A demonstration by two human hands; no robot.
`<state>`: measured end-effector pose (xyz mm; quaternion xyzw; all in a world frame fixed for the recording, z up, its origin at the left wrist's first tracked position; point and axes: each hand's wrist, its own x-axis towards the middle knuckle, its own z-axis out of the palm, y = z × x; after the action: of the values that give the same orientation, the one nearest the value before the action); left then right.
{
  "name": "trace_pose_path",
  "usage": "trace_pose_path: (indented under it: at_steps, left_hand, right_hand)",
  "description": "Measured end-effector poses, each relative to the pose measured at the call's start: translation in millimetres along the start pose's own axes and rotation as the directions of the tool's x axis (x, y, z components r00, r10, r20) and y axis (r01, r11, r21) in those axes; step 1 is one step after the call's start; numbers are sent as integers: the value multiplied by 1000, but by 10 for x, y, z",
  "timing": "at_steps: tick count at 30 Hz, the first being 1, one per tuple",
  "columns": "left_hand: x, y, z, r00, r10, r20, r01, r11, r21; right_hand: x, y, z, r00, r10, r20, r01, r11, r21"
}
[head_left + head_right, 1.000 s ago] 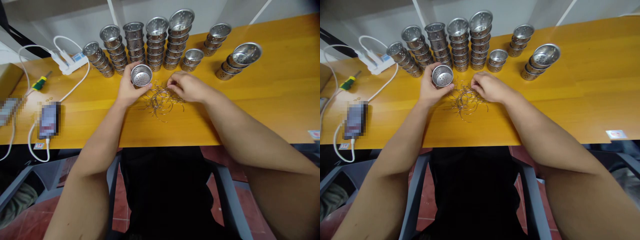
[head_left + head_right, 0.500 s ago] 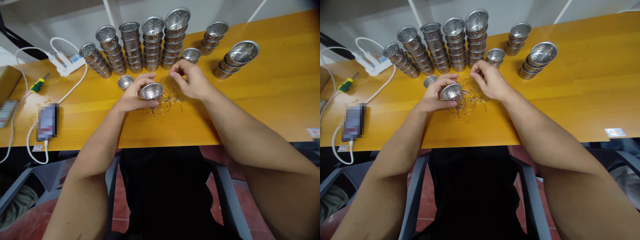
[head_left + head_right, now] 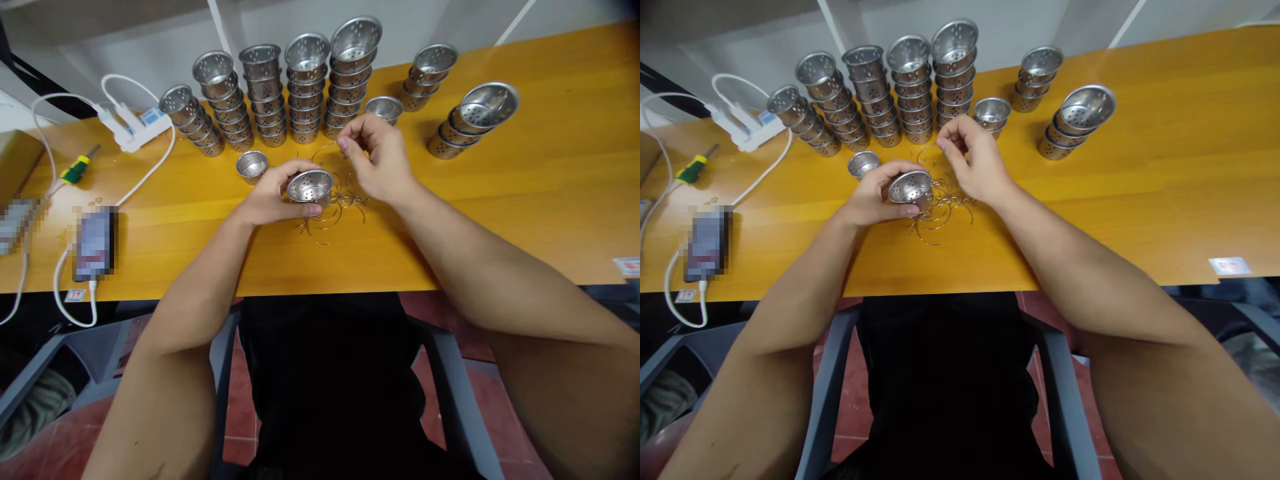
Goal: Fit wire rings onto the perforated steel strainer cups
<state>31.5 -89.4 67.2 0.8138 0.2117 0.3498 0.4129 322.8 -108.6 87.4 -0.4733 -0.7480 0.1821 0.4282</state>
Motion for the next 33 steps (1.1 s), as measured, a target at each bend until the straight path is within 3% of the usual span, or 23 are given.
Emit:
trace_pose_path:
  at_steps: [7, 15, 21, 28, 33]
  left_hand:
    - [38, -81, -43, 999, -9, -47, 13, 997, 74]
    - [63, -242, -74, 980, -80, -182, 49, 985, -167]
    - [54, -288, -33, 978, -91, -190, 58, 983, -172]
    - [108, -198, 36, 994, -27, -102, 16, 993, -114]
    - [127, -211, 48, 994, -10, -106, 7, 999, -33]
  right_hand:
    - [-1, 28, 56, 999, -33, 30, 32, 999, 13]
    - [-38, -8, 70, 991, -49, 124, 44, 998, 43]
    - [-61, -35, 71, 971, -69, 227, 62, 997, 39]
    - [-46, -74, 72, 985, -19, 173, 32, 997, -74]
    - [-66, -106, 165, 986, 12, 168, -17, 1000, 24]
